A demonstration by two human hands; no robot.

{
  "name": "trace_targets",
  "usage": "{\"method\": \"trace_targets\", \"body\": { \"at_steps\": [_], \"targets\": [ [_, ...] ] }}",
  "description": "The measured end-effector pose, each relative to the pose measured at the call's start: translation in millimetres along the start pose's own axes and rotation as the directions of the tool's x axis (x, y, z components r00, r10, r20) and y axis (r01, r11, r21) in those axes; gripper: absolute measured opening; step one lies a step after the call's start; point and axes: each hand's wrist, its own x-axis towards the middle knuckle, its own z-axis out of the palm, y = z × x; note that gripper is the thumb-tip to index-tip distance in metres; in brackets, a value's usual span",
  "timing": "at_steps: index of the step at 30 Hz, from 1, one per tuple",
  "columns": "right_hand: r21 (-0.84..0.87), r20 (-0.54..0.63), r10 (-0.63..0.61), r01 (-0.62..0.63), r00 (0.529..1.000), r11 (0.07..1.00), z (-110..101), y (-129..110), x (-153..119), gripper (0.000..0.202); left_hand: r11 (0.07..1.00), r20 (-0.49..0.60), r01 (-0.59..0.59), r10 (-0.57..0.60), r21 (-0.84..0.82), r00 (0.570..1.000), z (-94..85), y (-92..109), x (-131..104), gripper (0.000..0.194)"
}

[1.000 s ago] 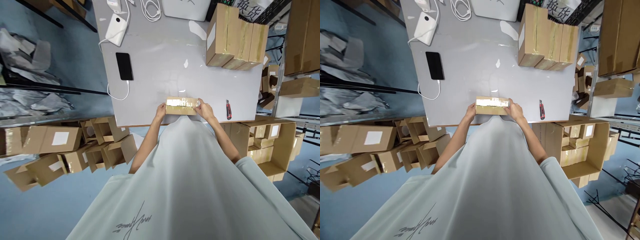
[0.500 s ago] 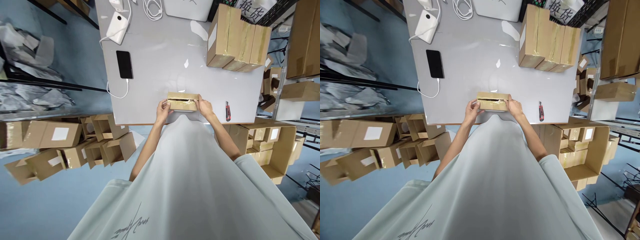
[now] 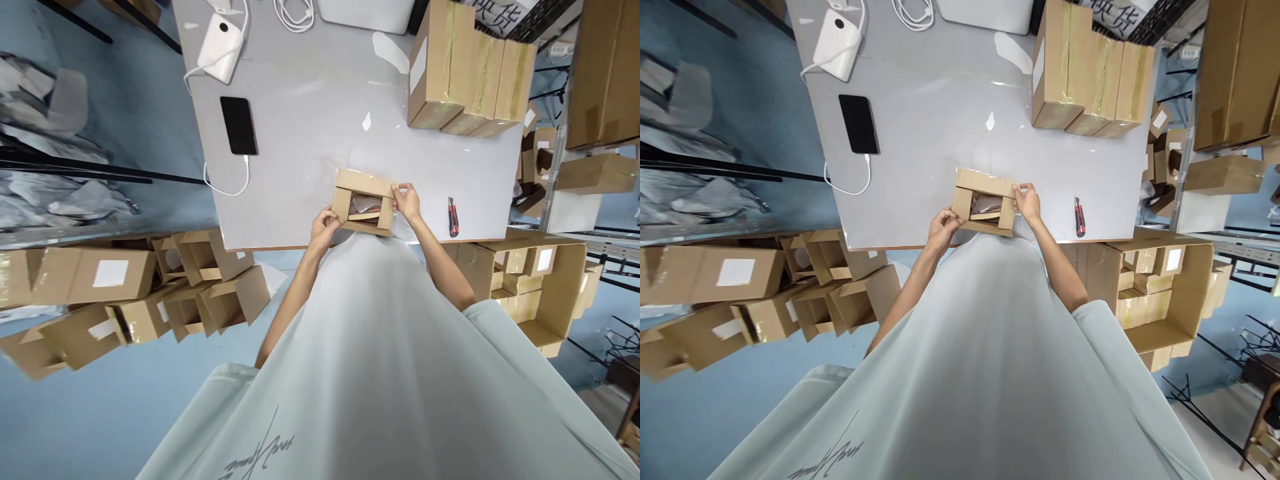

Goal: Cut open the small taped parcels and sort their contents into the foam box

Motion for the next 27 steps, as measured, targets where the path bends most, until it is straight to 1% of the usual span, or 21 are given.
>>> {"method": "trace_targets", "body": {
  "at_steps": [2, 4, 6, 8, 11, 13, 14, 17, 20, 22, 24, 27],
  "targets": [
    [-0.034, -0.076, -0.006, 0.003, 0.997, 0.999, 4.7, -0.5, -2.5, 0.039, 1.000, 0.017, 0.010, -0.010, 0.008, 1.000, -2.6, -0.2, -0.9, 0.040],
    [-0.145, -0.097, -0.078, 0.063, 0.992, 0.987, 6.4, -1.9, -8.9, 0.037, 0.999, 0.027, -0.010, 0.008, 0.052, 1.000, -6.4, -0.5, -0.8, 0.038],
    [-0.253, -0.053, -0.172, 0.153, 0.984, 0.955, 6.5, -3.1, -19.6, 0.035, 0.989, 0.026, -0.048, 0.045, 0.138, 0.999, -10.1, 0.3, -0.5, 0.039],
    [-0.324, 0.001, -0.259, 0.245, 0.966, 0.914, 7.7, -3.5, -33.9, 0.033, 0.961, 0.021, -0.119, 0.118, 0.249, 0.993, -11.0, 3.2, -0.5, 0.041],
    [-0.407, 0.034, -0.335, 0.319, 0.942, 0.856, 14.4, -4.6, -57.2, 0.035, 0.889, 0.058, -0.256, 0.254, 0.380, 0.965, -2.9, 12.5, -0.8, 0.048],
    [-0.452, 0.049, -0.343, 0.327, 0.938, 0.830, 20.4, -6.7, -69.0, 0.040, 0.860, 0.097, -0.313, 0.301, 0.403, 0.949, 8.1, 20.7, -0.4, 0.053],
    [-0.466, 0.055, -0.339, 0.324, 0.939, 0.823, 22.7, -8.0, -73.0, 0.041, 0.858, 0.106, -0.322, 0.306, 0.401, 0.946, 13.9, 24.8, 0.0, 0.054],
    [-0.473, 0.064, -0.332, 0.322, 0.941, 0.820, 22.5, -10.5, -77.3, 0.040, 0.877, 0.081, -0.298, 0.290, 0.377, 0.954, 25.9, 33.1, 2.1, 0.049],
    [-0.406, 0.072, -0.360, 0.357, 0.930, 0.842, 10.5, -5.5, -77.1, 0.045, 0.893, 0.049, -0.265, 0.266, 0.363, 0.963, 26.3, 32.8, 4.1, 0.043],
    [-0.351, 0.080, -0.367, 0.371, 0.927, 0.860, -0.5, 2.7, -78.7, 0.049, 0.894, 0.031, -0.250, 0.257, 0.373, 0.966, 23.7, 28.6, 5.5, 0.046],
    [-0.330, 0.082, -0.354, 0.361, 0.932, 0.872, -10.3, 12.9, -82.9, 0.052, 0.885, 0.002, -0.228, 0.249, 0.407, 0.969, 22.4, 23.4, 7.8, 0.054],
    [-0.400, 0.042, -0.327, 0.316, 0.944, 0.860, -18.1, 25.7, -91.0, 0.051, 0.845, -0.028, -0.197, 0.242, 0.498, 0.970, 24.5, 17.1, 13.9, 0.065]
  ]
}}
